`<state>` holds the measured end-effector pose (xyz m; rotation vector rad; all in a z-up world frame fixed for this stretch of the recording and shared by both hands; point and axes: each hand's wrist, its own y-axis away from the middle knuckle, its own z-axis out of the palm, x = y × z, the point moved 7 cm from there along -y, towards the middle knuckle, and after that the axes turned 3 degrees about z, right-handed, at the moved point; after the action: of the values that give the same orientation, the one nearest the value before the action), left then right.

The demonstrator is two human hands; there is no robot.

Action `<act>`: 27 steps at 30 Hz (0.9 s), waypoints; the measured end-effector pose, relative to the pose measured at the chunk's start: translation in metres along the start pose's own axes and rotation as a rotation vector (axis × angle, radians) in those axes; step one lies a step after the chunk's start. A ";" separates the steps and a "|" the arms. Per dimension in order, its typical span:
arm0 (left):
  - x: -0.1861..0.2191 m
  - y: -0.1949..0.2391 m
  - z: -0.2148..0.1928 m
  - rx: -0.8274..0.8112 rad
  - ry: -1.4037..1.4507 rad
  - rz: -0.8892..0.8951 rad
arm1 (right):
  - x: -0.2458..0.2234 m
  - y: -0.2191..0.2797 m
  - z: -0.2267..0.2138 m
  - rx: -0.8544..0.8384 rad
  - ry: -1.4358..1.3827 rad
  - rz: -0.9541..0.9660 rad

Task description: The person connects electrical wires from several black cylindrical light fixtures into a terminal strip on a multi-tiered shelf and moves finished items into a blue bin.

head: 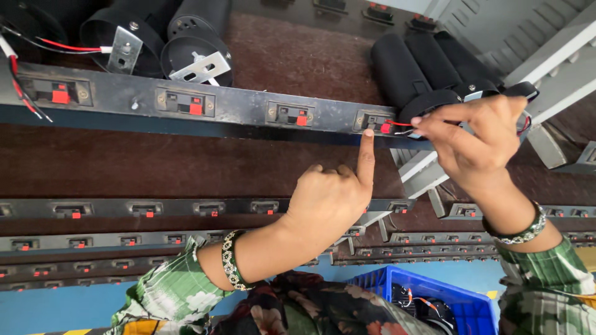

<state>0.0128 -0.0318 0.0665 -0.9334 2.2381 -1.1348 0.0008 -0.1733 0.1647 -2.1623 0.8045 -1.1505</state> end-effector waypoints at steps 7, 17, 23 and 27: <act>0.000 0.000 0.000 -0.008 -0.010 0.008 | 0.010 0.006 0.015 0.016 -0.144 0.150; 0.001 -0.001 -0.002 -0.022 -0.034 0.008 | -0.001 -0.057 0.014 -0.279 -0.089 -0.184; 0.002 -0.001 0.001 -0.051 -0.040 0.018 | -0.024 -0.062 0.007 -0.375 0.106 -0.303; 0.003 -0.002 0.000 -0.034 -0.042 0.007 | -0.028 -0.066 0.005 -0.347 0.144 -0.322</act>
<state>0.0116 -0.0347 0.0676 -0.9535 2.2314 -1.0676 0.0087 -0.1083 0.1938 -2.5899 0.7825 -1.4262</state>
